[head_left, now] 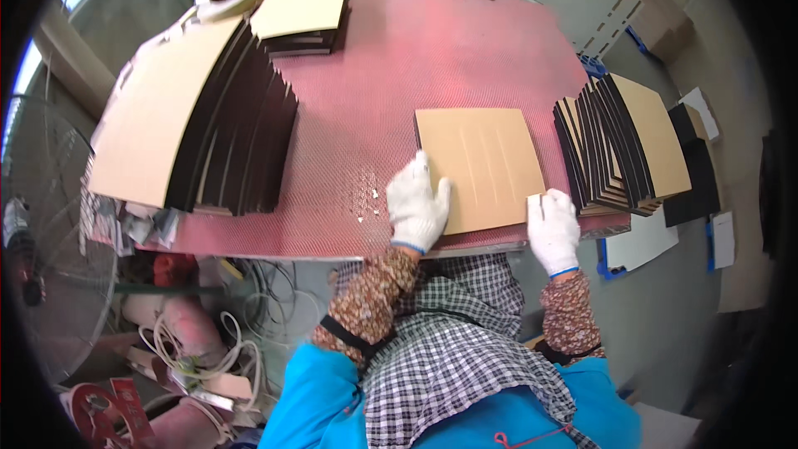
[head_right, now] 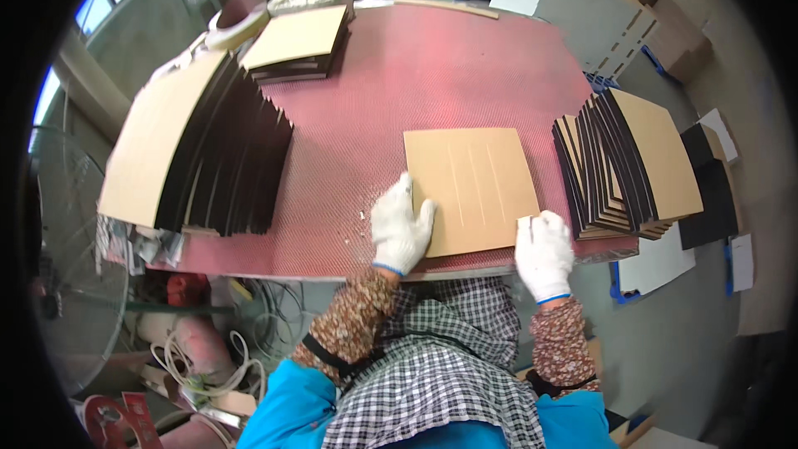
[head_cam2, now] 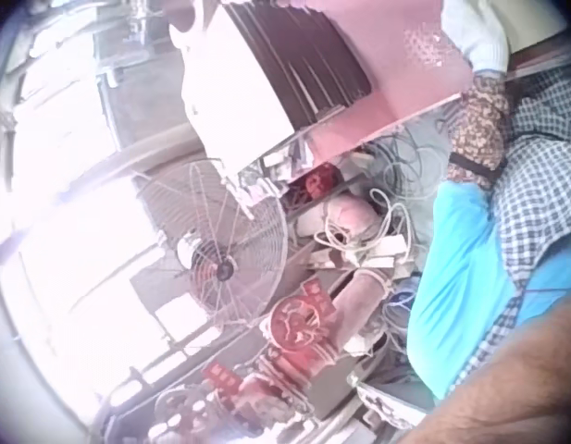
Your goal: The recorder is assembling and stacking cardboard box components at a workbench in a factory setting.
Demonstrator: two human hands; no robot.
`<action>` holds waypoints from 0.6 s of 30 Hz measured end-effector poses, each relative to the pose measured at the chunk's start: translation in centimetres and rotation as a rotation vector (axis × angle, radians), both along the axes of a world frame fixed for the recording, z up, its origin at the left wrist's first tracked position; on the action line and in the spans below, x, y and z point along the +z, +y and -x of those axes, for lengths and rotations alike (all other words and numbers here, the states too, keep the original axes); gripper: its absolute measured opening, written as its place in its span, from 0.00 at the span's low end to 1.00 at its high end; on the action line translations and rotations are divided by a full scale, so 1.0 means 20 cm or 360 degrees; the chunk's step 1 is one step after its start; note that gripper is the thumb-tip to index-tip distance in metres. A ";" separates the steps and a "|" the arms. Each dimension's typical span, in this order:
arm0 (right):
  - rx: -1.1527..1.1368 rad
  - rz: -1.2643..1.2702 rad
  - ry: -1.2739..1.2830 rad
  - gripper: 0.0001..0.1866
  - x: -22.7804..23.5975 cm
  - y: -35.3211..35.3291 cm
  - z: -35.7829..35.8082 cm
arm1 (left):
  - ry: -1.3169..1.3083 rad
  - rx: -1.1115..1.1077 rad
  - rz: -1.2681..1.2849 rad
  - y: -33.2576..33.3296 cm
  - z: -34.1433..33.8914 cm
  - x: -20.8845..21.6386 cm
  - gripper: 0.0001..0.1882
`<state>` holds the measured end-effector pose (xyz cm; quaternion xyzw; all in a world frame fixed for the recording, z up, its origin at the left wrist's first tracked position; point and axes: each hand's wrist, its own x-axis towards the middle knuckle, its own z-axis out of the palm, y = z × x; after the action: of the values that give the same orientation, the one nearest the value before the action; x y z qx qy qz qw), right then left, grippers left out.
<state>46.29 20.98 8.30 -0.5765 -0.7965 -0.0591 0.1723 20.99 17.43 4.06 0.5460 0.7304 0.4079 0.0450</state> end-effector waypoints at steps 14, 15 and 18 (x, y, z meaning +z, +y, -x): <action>-0.0166 0.0587 0.0874 0.18 -0.09 -0.11 -0.13 | -0.1037 -0.0186 0.0215 -0.23 0.00 0.11 0.30; -0.0178 0.0679 0.1196 0.18 -0.11 -0.12 -0.12 | -0.1318 -0.0265 0.0073 -0.25 0.00 0.17 0.28; -0.0135 0.1086 0.2031 0.17 -0.09 -0.15 -0.03 | -0.1202 -0.0253 -0.0165 -0.27 0.00 0.34 0.26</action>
<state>46.92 17.99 6.52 -0.5508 -0.4917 0.5342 0.4116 21.07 11.98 10.85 0.4138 0.5962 0.6119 0.3145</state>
